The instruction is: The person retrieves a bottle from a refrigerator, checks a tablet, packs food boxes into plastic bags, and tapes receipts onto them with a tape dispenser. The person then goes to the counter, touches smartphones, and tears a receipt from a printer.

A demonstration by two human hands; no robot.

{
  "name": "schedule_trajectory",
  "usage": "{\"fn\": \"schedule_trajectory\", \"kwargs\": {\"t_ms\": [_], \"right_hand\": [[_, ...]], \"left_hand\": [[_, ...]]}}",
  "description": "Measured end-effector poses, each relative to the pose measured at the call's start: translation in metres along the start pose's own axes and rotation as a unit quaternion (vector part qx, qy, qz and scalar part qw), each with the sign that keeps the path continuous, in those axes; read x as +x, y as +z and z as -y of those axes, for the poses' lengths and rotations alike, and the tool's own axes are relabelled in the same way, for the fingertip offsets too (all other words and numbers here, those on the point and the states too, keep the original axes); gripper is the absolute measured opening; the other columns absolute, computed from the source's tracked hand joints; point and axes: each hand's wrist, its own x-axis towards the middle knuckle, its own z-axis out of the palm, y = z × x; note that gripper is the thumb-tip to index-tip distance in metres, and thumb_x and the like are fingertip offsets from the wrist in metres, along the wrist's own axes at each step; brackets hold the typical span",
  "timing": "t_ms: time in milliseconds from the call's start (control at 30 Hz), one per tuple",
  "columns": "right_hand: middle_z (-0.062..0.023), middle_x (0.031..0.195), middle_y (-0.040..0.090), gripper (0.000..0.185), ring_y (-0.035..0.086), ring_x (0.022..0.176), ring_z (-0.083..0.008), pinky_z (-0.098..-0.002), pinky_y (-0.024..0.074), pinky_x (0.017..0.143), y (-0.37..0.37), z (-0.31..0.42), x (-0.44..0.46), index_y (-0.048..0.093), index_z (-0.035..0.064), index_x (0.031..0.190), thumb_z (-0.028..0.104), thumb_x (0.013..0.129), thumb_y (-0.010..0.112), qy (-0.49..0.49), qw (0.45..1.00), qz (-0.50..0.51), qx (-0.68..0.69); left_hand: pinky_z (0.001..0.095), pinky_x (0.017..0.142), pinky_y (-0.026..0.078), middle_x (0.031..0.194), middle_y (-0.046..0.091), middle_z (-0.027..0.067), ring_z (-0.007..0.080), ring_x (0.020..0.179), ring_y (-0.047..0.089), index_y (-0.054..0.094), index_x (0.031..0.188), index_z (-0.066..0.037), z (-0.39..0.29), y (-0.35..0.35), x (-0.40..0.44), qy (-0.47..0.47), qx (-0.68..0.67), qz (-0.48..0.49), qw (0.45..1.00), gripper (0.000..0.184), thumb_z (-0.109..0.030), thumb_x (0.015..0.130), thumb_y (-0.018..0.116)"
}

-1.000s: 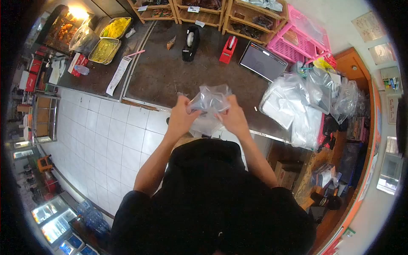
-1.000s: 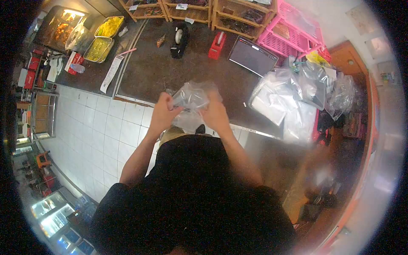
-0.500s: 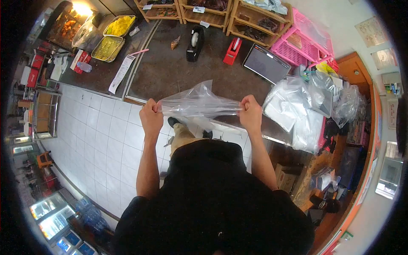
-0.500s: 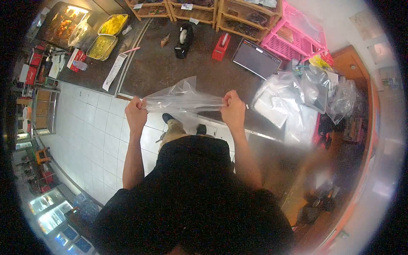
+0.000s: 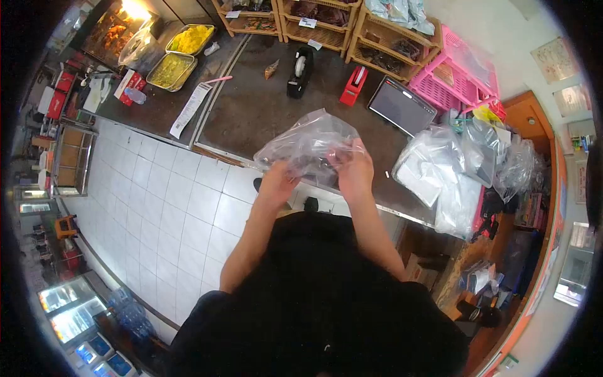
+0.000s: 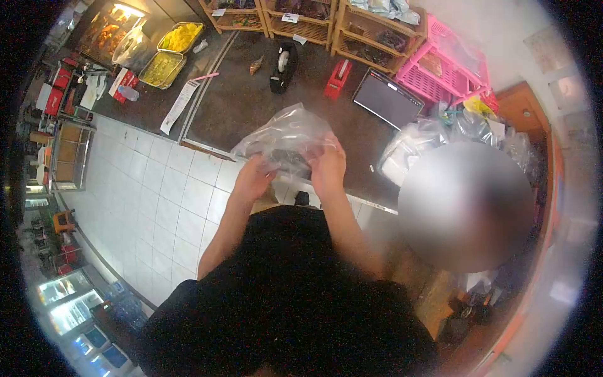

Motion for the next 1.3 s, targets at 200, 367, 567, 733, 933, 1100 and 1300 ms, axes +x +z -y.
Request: {"fn": "schedule_trajectory", "kwargs": {"t_ms": [200, 367, 567, 733, 933, 1100, 1300], "right_hand": [[-0.02, 0.103, 0.064, 0.037, 0.064, 0.108, -0.0467, -0.0508, 0.0603, 0.087, -0.031, -0.017, -0.005, 0.049, 0.0051, 0.09, 0.035, 0.108, 0.037, 0.123, 0.984, -0.056, 0.117], [-0.0188, 0.088, 0.066, 0.039, 0.07, 0.093, -0.0463, -0.0488, 0.0622, 0.08, -0.016, 0.0, -0.035, 0.046, 0.0065, 0.085, 0.034, 0.109, 0.033, 0.056, 0.997, -0.045, 0.037], [-0.0148, 0.069, 0.064, 0.043, 0.071, 0.076, -0.0411, -0.0464, 0.0612, 0.065, -0.009, 0.01, -0.045, 0.048, 0.0096, 0.078, 0.034, 0.11, 0.032, 0.035, 0.998, -0.043, 0.004], [-0.0136, 0.069, 0.064, 0.044, 0.07, 0.069, -0.0356, -0.0421, 0.057, 0.055, 0.0, 0.017, -0.056, 0.05, 0.0089, 0.077, 0.033, 0.11, 0.035, 0.024, 0.999, -0.036, 0.004], [-0.0076, 0.067, 0.062, 0.02, 0.065, 0.06, -0.0195, -0.0315, 0.0482, 0.047, 0.037, 0.052, -0.044, 0.057, 0.0049, 0.078, 0.011, 0.097, 0.056, -0.04, 0.945, 0.046, -0.323], [-0.0084, 0.07, 0.062, 0.013, 0.058, 0.058, -0.013, -0.0311, 0.0443, 0.052, 0.056, 0.055, -0.037, 0.057, 0.0012, 0.083, 0.002, 0.078, 0.069, -0.15, 0.734, 0.311, -0.585], [-0.0142, 0.082, 0.068, 0.02, 0.067, 0.077, -0.0311, -0.0399, 0.0514, 0.072, 0.021, 0.061, -0.019, 0.065, 0.0029, 0.094, 0.016, 0.08, 0.072, -0.081, 0.663, 0.355, -0.654]], "left_hand": [[0.0294, 0.052, 0.036, 0.056, 0.033, -0.0037, 0.0084, 0.055, 0.034, 0.034, 0.058, -0.011, 0.012, -0.006, -0.003, 0.327, 0.481, -0.078, 0.81, 0.054, -0.022, 0.094, 0.071], [0.0333, 0.051, 0.033, 0.056, 0.034, -0.0025, 0.0089, 0.056, 0.033, 0.034, 0.059, -0.006, 0.018, -0.028, 0.021, 0.337, 0.479, -0.086, 0.806, 0.053, -0.022, 0.094, 0.071], [0.0345, 0.051, 0.041, 0.059, 0.058, 0.0069, 0.015, 0.053, 0.053, 0.067, 0.078, 0.001, 0.022, -0.04, 0.019, 0.342, 0.499, -0.096, 0.79, 0.022, -0.016, 0.092, 0.07], [0.0346, 0.056, 0.045, 0.065, 0.061, 0.0064, 0.0163, 0.059, 0.056, 0.065, 0.084, 0.001, 0.023, -0.043, 0.012, 0.315, 0.464, -0.104, 0.821, 0.018, -0.015, 0.09, 0.069], [0.0404, 0.086, 0.048, 0.11, 0.064, 0.0187, 0.0305, 0.101, 0.061, 0.06, 0.124, -0.004, 0.007, -0.015, -0.01, 0.503, 0.62, -0.09, 0.596, 0.044, -0.011, 0.083, 0.075], [0.0435, 0.094, 0.046, 0.113, 0.064, 0.0181, 0.0362, 0.11, 0.061, 0.062, 0.113, -0.007, -0.039, 0.081, -0.076, 0.569, 0.652, 0.126, 0.486, 0.04, -0.009, 0.076, 0.075], [0.0418, 0.063, 0.049, 0.075, 0.064, 0.0151, 0.0364, 0.072, 0.065, 0.061, 0.088, -0.004, -0.079, 0.045, -0.056, 0.456, 0.64, 0.036, 0.617, 0.01, -0.006, 0.08, 0.068]]}}
